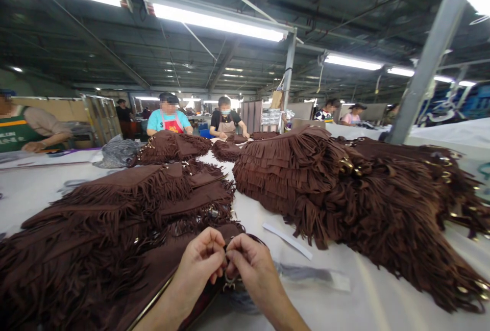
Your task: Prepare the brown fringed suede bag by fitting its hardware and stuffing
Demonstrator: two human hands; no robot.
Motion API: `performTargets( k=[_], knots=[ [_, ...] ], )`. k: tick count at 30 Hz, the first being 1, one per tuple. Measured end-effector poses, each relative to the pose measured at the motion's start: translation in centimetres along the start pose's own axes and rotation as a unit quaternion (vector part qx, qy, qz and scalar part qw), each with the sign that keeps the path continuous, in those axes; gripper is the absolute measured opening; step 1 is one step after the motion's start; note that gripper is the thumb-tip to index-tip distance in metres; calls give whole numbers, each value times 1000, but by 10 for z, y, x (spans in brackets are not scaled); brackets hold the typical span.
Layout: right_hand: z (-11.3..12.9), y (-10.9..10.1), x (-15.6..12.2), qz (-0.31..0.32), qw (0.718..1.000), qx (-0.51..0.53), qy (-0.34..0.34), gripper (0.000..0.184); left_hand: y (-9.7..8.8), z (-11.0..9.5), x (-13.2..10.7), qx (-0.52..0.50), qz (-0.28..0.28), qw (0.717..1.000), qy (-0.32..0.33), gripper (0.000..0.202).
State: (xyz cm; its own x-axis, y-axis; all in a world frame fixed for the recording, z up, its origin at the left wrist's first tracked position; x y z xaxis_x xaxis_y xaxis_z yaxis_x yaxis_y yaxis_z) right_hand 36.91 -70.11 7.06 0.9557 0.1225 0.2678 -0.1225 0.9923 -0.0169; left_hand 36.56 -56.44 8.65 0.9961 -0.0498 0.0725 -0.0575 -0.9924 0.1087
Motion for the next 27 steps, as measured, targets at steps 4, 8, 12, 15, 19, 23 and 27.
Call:
performTargets(
  k=[4,8,12,15,19,23,27],
  knots=[
    [-3,0,0,19,999,-29,-13,17,-1,0,0,2,-3,1000,4,21],
    [-1,1,3,22,998,-53,-16,19,-1,2,1,7,-2,1000,7,21],
    [20,-10,-6,-27,980,-189,-52,20,2,-2,0,43,37,998,-9,16],
    [25,-21,-30,23,909,-399,-114,11,-3,-19,-7,143,55,988,24,11],
    [-15,-32,-60,69,802,-572,-159,50,-29,-38,-28,426,74,886,170,34],
    [-49,-35,-66,17,734,-652,-187,50,-66,-24,-47,650,79,745,126,41],
    [-7,-53,-74,83,783,-594,-162,37,-84,-20,-51,685,76,720,77,29]
  ],
)
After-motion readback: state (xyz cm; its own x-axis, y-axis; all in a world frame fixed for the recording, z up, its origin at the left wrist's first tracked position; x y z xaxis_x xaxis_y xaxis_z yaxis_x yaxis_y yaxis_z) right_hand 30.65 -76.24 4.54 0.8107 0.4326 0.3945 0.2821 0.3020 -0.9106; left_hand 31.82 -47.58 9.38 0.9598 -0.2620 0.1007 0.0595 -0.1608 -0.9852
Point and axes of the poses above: each hand's wrist, its own x-axis towards the middle knuckle, its own y-axis out of the palm, z = x × y, the point moved 1 cm from there along x, towards the middle knuckle, and after that the axes turned 5 degrees about -z, right-handed, at the moved point
